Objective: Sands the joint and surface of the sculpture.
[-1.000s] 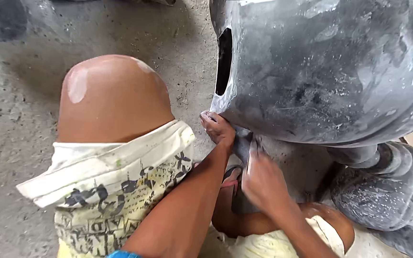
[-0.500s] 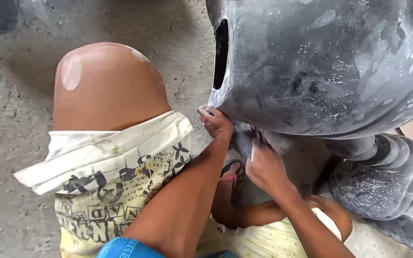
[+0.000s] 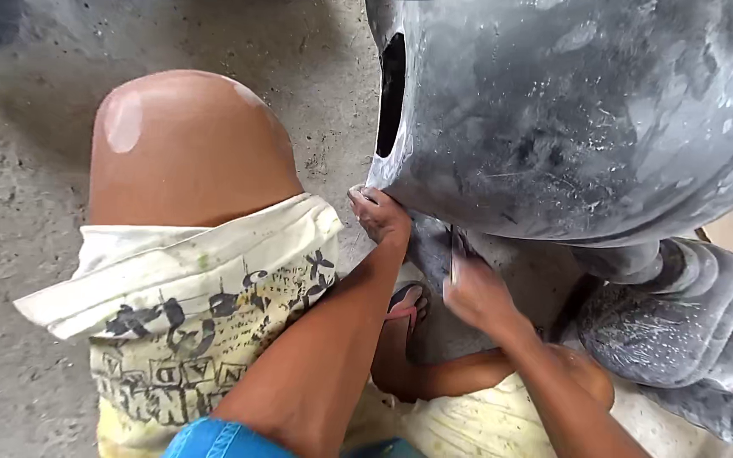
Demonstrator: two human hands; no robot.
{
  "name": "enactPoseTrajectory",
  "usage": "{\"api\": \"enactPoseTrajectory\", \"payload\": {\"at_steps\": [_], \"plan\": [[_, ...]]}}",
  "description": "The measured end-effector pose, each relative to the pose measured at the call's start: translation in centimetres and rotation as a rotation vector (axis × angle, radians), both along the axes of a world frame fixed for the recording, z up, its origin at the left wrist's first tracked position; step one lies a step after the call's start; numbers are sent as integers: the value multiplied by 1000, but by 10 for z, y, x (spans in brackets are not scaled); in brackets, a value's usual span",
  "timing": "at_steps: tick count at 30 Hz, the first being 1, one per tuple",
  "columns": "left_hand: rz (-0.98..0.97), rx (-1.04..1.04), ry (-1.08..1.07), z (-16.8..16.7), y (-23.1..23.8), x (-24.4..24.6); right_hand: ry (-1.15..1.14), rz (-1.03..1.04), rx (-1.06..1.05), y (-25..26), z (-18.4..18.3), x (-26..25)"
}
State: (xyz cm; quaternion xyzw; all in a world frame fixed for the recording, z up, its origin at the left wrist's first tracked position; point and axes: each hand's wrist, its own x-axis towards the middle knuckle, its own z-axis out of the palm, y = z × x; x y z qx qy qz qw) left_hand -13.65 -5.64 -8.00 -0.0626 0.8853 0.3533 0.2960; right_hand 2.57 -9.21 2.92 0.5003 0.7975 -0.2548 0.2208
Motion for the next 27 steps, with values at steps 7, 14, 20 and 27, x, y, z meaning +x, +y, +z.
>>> {"api": "enactPoseTrajectory", "payload": {"at_steps": [7,14,20,27], "plan": [[-9,33,92,-24,1,1,-34,28,17,-29,11,12],[-20,42,90,-21,3,1,-64,42,-41,-23,26,17],[-34,-11,23,2,-5,3,16,-2,-13,-4,1,11],[-30,1,10,-1,-1,1,8,35,-4,-9,-1,22]]}}
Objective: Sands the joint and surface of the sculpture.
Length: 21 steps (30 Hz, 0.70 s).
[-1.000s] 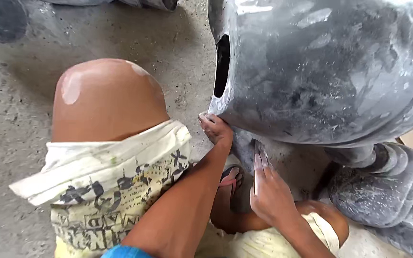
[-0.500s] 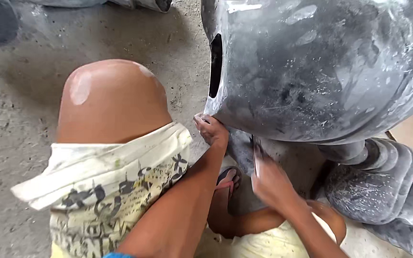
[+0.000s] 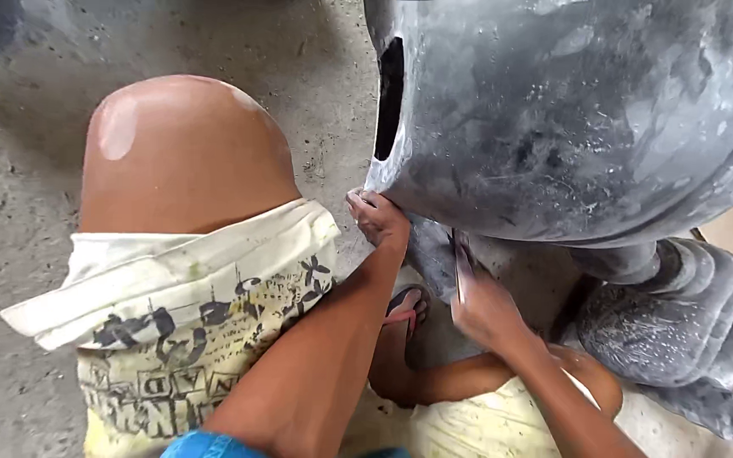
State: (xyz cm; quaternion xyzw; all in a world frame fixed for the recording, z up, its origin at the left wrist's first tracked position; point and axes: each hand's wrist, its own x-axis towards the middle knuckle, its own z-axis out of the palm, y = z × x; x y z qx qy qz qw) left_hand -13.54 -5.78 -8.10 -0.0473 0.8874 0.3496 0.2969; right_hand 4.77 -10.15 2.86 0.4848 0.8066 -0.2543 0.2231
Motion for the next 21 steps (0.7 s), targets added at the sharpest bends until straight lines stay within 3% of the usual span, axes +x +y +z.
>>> {"api": "enactPoseTrajectory", "payload": {"at_steps": [3,6,10,14,16,18,21], "plan": [[12,10,-2,2,-2,0,1,-11,-11,-4,6,0],[16,26,66,-20,5,-2,-5,77,22,-28,25,17],[5,7,21,-2,2,0,41,5,20,7,-7,1],[2,26,31,2,7,-5,36,43,5,-12,17,1],[-4,19,38,-2,3,-6,48,73,42,-17,11,-2],[-3,-2,42,-2,0,0,90,31,34,5,-3,-16],[15,-11,38,3,3,-2,102,2,0,16,5,-32]]}}
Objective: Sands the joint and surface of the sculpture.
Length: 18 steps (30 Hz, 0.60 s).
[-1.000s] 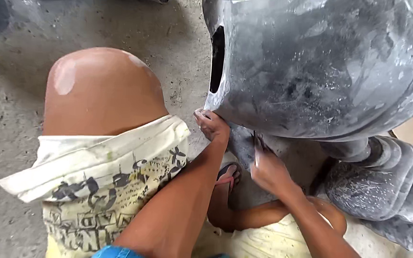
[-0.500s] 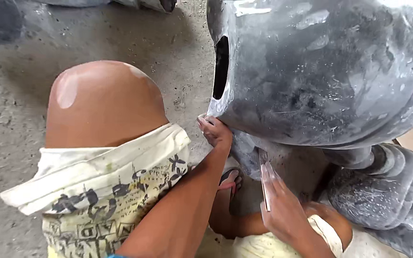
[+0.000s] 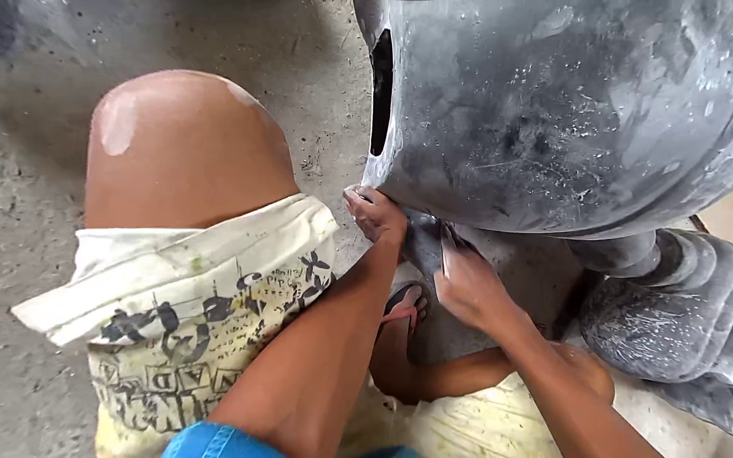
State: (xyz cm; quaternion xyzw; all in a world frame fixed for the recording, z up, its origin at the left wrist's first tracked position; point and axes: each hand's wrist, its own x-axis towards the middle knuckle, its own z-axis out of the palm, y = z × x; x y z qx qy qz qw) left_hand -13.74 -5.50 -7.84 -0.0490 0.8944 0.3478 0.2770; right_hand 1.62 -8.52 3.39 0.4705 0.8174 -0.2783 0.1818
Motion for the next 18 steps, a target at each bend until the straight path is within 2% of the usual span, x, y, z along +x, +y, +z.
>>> {"api": "enactPoseTrajectory", "payload": {"at_steps": [3,6,10,14,18], "plan": [[-10,13,7,-5,5,-6,-34,44,-12,-1,4,-2],[4,8,-16,-4,-1,1,-25,-35,-78,16,0,-13],[1,30,-38,-3,4,-4,-27,-13,-26,11,5,-20],[8,8,-44,-2,-4,2,-46,-97,-49,13,3,-30],[3,28,-23,-5,1,-3,-119,-45,-38,12,6,-38]]}}
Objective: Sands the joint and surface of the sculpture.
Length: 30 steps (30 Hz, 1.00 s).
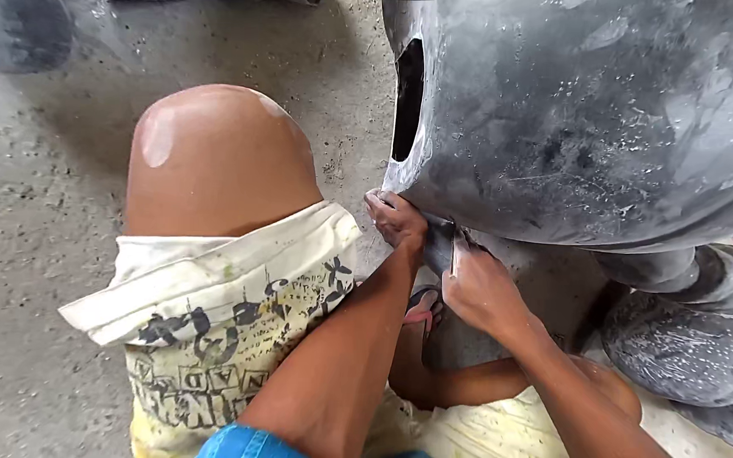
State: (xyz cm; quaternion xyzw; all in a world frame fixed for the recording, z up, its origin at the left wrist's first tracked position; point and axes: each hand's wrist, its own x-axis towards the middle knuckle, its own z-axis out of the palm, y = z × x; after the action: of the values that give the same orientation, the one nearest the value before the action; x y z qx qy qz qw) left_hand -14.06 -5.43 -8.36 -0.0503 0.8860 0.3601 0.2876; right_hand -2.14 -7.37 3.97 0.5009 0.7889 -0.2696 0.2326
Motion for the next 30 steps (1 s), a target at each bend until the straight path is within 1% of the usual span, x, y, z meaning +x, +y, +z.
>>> {"api": "enactPoseTrajectory", "payload": {"at_steps": [2,4,6,8,10,11,14,17,19,21,22,25,27,28,30], "plan": [[3,-22,-4,-2,-7,4,-37,-29,-29,4,-10,-3],[-12,-8,0,1,-1,3,-37,-69,-32,6,-1,-14],[-22,18,12,-1,2,0,-41,-29,8,-8,11,-18],[-12,8,12,-5,-5,2,-62,-8,33,-15,5,-17],[1,-4,14,-5,-7,4,-135,-52,3,-9,-3,-26],[-2,-5,13,-3,-7,6,-164,-83,-22,-8,0,-32],[7,8,30,-4,2,2,-83,-69,40,-17,12,-31],[11,-24,9,-7,-5,4,-183,-46,-29,-4,0,-27],[0,-27,16,-6,-2,3,-214,-79,-68,4,2,-35],[-15,-3,17,-7,2,3,-147,-42,5,-11,12,-35],[-7,-3,28,-9,1,4,-125,-17,33,-15,11,-30],[15,-29,25,-10,-5,5,-191,-14,34,-4,-9,-26],[14,-2,11,-4,-2,3,-169,-38,24,-1,1,-31],[12,14,15,-4,2,1,-111,-21,53,-9,8,-31],[3,10,22,-8,-1,4,-107,20,78,-23,9,-27]]}}
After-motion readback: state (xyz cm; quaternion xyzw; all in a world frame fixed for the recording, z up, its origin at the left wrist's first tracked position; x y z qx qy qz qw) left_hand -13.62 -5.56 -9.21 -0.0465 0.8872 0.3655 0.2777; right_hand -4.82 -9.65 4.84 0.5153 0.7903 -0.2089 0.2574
